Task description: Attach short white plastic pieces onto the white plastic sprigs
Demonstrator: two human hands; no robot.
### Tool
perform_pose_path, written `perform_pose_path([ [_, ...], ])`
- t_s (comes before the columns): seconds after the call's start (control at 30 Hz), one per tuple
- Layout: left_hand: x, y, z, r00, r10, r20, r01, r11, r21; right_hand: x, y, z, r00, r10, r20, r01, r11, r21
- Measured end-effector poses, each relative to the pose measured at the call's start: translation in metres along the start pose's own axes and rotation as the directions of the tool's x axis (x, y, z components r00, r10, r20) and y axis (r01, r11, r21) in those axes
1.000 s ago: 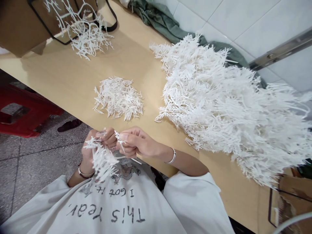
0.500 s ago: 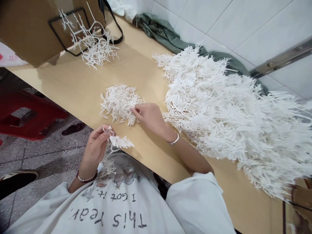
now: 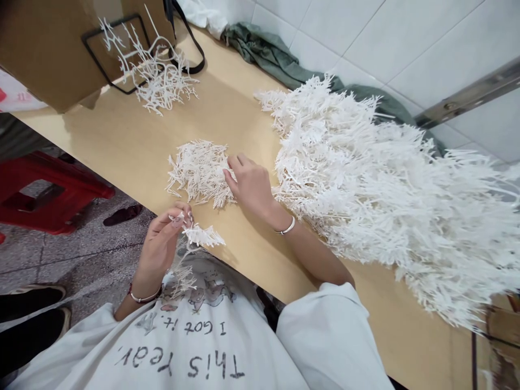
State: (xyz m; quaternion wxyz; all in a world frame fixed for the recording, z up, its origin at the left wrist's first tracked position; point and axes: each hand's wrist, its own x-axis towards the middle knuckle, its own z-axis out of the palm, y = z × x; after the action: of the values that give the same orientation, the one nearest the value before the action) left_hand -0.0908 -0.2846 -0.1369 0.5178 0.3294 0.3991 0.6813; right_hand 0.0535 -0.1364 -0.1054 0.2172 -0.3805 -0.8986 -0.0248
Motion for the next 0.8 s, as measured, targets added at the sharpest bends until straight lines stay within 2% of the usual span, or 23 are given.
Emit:
perform_pose_path([
  [0.07,0.000,0.000,-0.001,0.999,0.022,0.023,-0.022,1.000,0.016,-0.003,-0.004,-0.006,0.999,-0.004,-0.050,0.014,0.979,0.203],
  [0.1,0.000,-0.001,-0.001,0.999,0.033,0.037,-0.034,0.999,0.017,-0.005,-0.008,-0.011,0.999,-0.016,-0.038,0.027,0.943,0.332],
  [0.2,0.001,-0.002,-0.002,0.995,0.072,0.076,-0.073,0.997,0.011,-0.013,-0.021,-0.024,0.979,-0.183,0.096,0.071,0.734,0.675],
  [0.3,0.002,-0.003,-0.002,0.990,0.108,0.092,-0.109,0.994,0.008,-0.022,-0.032,-0.029,0.907,-0.391,0.154,0.081,0.523,0.848],
  [0.37,0.003,-0.003,-0.002,0.986,0.142,0.087,-0.145,0.989,0.026,-0.028,-0.035,-0.028,0.885,-0.433,0.170,0.038,0.432,0.901],
  [0.5,0.003,-0.004,-0.004,0.982,0.176,0.070,-0.181,0.979,0.088,-0.034,-0.038,-0.023,0.889,-0.415,0.195,-0.065,0.307,0.949],
  [0.6,0.003,-0.004,-0.006,0.990,0.125,0.073,-0.130,0.989,0.070,-0.036,-0.042,-0.023,0.894,-0.351,0.278,-0.188,0.270,0.944],
  [0.7,0.003,-0.004,-0.007,0.993,0.110,0.051,-0.115,0.989,0.090,-0.037,-0.044,-0.024,0.878,-0.278,0.390,-0.330,0.238,0.914],
  [0.8,0.002,-0.004,-0.006,0.991,0.132,0.003,-0.131,0.981,0.145,-0.039,-0.045,-0.022,0.867,-0.266,0.422,-0.389,0.168,0.906],
])
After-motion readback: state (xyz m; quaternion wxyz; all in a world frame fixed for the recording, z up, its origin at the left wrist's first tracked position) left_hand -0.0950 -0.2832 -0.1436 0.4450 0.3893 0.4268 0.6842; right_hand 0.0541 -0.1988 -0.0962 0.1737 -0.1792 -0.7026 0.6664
